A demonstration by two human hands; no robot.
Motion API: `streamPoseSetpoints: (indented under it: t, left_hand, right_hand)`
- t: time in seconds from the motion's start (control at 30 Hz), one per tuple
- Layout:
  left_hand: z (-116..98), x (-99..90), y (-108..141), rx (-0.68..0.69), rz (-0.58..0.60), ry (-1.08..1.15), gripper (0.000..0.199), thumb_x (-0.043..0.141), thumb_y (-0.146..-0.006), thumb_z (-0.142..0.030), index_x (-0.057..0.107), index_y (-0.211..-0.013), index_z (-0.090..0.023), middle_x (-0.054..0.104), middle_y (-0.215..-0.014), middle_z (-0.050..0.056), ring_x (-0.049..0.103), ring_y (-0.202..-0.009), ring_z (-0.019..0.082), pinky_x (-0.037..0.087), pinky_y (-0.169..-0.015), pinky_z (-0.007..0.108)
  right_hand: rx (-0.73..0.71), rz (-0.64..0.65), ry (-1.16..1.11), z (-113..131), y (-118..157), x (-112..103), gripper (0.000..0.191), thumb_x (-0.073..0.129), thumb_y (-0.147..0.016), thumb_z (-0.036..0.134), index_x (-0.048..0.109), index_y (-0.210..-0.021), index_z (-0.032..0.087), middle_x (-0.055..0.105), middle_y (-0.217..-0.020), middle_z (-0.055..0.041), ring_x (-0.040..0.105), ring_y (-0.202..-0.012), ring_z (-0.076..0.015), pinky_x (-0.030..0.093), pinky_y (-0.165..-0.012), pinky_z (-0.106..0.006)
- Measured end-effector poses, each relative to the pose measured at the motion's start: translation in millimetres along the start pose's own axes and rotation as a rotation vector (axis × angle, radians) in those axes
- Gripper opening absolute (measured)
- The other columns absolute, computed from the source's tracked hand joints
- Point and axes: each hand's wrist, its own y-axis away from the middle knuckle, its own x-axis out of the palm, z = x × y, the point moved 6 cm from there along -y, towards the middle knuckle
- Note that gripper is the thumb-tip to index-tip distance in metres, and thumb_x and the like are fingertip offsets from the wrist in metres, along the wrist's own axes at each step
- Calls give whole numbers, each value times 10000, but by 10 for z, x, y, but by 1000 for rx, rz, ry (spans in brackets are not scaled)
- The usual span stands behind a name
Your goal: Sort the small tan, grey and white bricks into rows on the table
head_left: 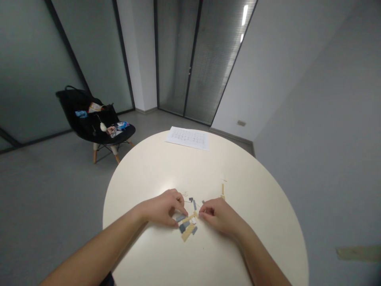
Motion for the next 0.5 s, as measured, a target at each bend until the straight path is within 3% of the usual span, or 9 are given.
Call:
streamPoseSetpoints:
  t: [0.17,0.37,0.5]
  left_hand:
    - [20,-5,-34,-28,-29,17,335,836,-652,-299,743,-969,-246,654,-848,6,552,-853,169,396,-827,276]
    - [122,5,-15,-148,-179,207,300,815,-665,-340,730,-916,-199,619,-758,-4,536,-687,126,399,-643,221]
    - [191,51,-6,-199,-299,440,370,832,-633,-346,725,-950,-188,644,-843,24,563,-742,141,428,-660,228]
  right_hand:
    - [33,41,-40,-75,18,19,197,625,-786,297,657,-653,154,583,-578,26,445,-533,-82,297,-496,-201]
    - [8,33,-48,12,50,-37,273,612,-819,338,609,-607,166,551,-544,31,436,-511,-86,292,-477,-202]
    - [-104,-116,37,248,74,-93,112,606,-842,283,679,-839,198,641,-661,14,524,-576,-109,373,-549,-213]
